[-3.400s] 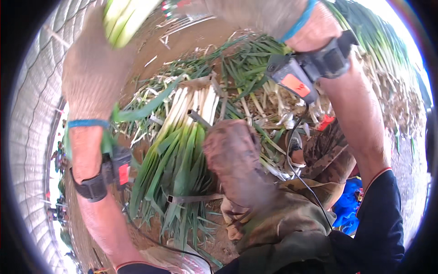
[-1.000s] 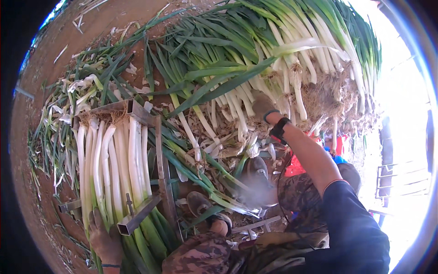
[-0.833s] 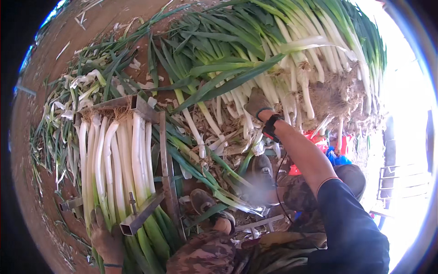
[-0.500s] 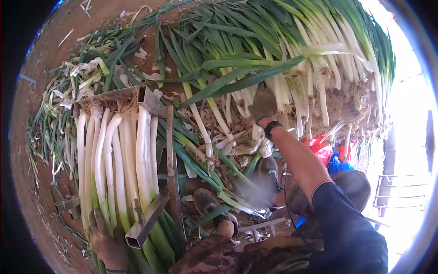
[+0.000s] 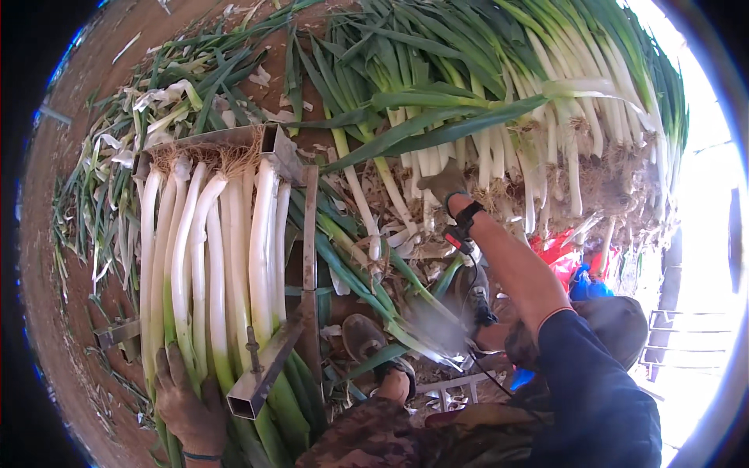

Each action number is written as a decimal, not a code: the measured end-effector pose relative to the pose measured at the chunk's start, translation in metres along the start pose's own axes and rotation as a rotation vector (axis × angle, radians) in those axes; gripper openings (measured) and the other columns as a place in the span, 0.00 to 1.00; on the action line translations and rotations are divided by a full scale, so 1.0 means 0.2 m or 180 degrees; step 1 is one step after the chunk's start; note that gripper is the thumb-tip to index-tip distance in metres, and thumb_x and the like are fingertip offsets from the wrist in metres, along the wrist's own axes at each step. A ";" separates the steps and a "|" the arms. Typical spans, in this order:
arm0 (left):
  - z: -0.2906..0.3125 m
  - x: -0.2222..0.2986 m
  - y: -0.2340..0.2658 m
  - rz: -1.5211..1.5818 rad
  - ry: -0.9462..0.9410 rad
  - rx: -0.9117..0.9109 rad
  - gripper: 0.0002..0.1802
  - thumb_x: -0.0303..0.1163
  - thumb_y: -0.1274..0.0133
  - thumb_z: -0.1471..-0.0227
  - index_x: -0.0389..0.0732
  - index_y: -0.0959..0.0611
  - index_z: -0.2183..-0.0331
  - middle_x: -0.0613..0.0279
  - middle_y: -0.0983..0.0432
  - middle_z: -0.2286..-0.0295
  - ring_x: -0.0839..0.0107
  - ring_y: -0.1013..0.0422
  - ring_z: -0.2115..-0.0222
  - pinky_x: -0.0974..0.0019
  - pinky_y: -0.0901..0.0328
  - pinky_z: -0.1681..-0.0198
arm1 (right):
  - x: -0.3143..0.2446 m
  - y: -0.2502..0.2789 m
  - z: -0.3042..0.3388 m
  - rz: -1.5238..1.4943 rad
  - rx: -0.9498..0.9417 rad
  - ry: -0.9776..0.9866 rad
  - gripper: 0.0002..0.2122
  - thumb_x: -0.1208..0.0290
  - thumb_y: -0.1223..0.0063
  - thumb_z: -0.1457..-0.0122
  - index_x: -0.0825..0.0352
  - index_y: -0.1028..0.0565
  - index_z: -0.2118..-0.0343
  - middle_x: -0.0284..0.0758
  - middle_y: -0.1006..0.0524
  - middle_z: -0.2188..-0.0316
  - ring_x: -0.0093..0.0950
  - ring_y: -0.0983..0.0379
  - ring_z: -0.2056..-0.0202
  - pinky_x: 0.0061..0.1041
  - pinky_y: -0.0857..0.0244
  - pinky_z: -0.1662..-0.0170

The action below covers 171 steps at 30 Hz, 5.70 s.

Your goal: Sorting, cleaning, and aligning leeks into a metal guide for agricultural processing.

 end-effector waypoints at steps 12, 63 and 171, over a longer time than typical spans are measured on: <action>0.06 -0.01 0.04 -0.0189 -0.0001 0.0095 0.45 0.31 0.41 0.49 0.43 0.40 0.32 0.38 0.38 0.39 0.38 0.36 0.42 0.45 0.37 0.41 | 0.46 0.21 0.84 0.0321 -0.0853 0.0291 0.32 0.54 0.27 0.56 0.74 0.25 0.53 0.49 0.18 0.63 0.44 0.19 0.61 0.39 0.27 0.55; 0.09 0.05 0.21 0.0712 0.0078 0.0188 0.35 0.29 0.41 0.46 0.37 0.32 0.38 0.42 0.31 0.42 0.48 0.31 0.44 0.54 0.36 0.41 | 0.04 0.20 1.43 -0.1911 -0.2927 0.0208 0.18 0.68 0.37 0.49 0.74 0.26 0.59 0.41 0.20 0.67 0.26 0.20 0.65 0.27 0.28 0.66; -0.22 1.15 0.55 0.4662 0.1767 -0.2328 0.14 0.30 0.39 0.46 0.35 0.21 0.59 0.59 0.23 0.69 0.71 0.25 0.68 0.69 0.30 0.62 | 0.08 -0.27 0.00 0.1052 0.0263 0.2045 0.18 0.69 0.46 0.42 0.66 0.25 0.48 0.46 0.20 0.58 0.48 0.21 0.59 0.43 0.27 0.54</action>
Point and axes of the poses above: each hand's wrist, its own z-axis away from the middle knuckle, its own y-axis out of the back of the hand, x = y × z, the point moved 3 cm from there along -z, towards the middle knuckle
